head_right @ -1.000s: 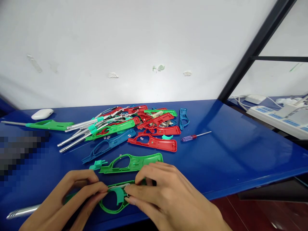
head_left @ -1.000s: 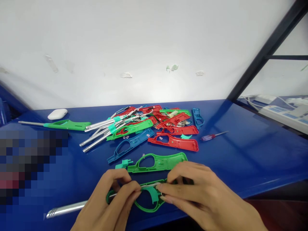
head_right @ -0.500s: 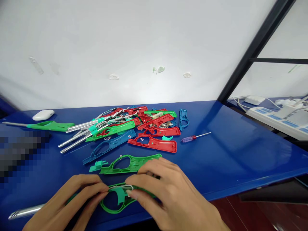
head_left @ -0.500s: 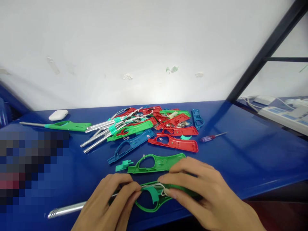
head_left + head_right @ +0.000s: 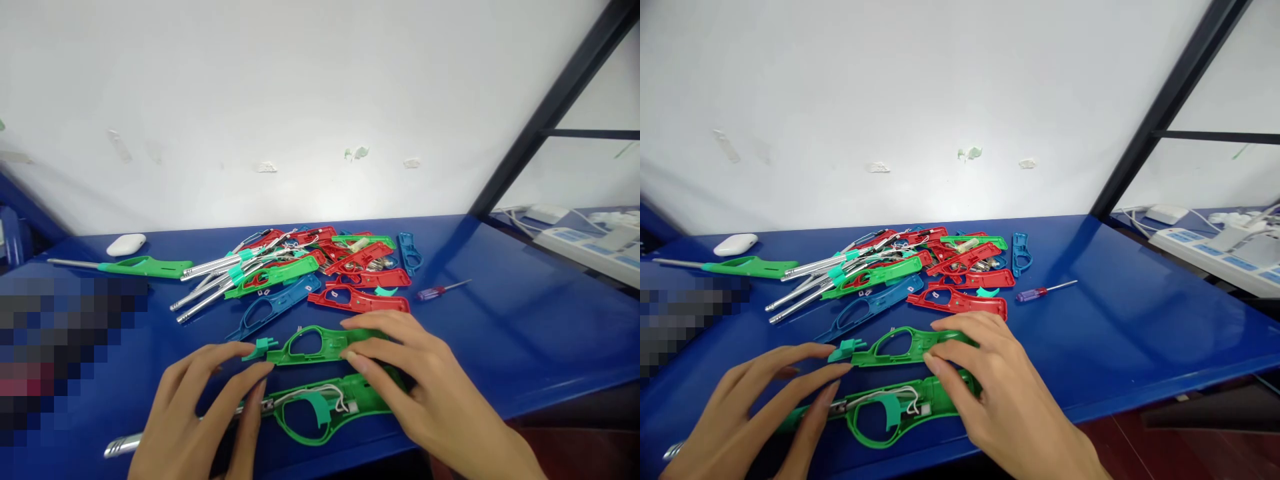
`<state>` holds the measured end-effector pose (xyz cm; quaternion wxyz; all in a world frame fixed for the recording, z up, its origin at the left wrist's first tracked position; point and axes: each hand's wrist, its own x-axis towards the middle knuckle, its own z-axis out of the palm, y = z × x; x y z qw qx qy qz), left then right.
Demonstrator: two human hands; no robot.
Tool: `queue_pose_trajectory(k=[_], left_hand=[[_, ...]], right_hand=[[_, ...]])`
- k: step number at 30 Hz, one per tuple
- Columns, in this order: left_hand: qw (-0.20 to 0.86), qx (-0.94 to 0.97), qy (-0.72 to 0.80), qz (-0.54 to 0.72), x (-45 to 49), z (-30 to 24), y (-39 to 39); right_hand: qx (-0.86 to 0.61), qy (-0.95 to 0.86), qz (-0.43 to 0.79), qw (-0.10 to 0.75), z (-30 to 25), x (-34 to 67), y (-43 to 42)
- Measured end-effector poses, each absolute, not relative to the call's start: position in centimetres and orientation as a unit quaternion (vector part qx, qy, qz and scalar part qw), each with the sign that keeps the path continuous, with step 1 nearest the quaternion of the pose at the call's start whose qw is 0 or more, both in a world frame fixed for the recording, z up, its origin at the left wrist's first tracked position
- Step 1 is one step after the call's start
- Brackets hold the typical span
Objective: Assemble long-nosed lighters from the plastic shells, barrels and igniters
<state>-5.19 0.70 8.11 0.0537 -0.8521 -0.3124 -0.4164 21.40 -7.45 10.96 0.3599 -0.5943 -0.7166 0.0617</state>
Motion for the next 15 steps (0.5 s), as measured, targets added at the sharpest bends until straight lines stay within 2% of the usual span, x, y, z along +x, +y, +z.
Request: queue_pose_trajectory(k=[10, 15], left_hand=[[0.063, -0.866, -0.308, -0.389, -4.9, 8.1, 0.3], [0.074, -0.886, -0.354, -0.289, -4.1, 9.0, -1.1]], right_hand=[[-0.633, -0.686, 0.072, 0.351, 10.9, 21.7, -7.7], [-0.655, -0.65, 0.015, 0.386, 10.6, 21.9, -7.8]])
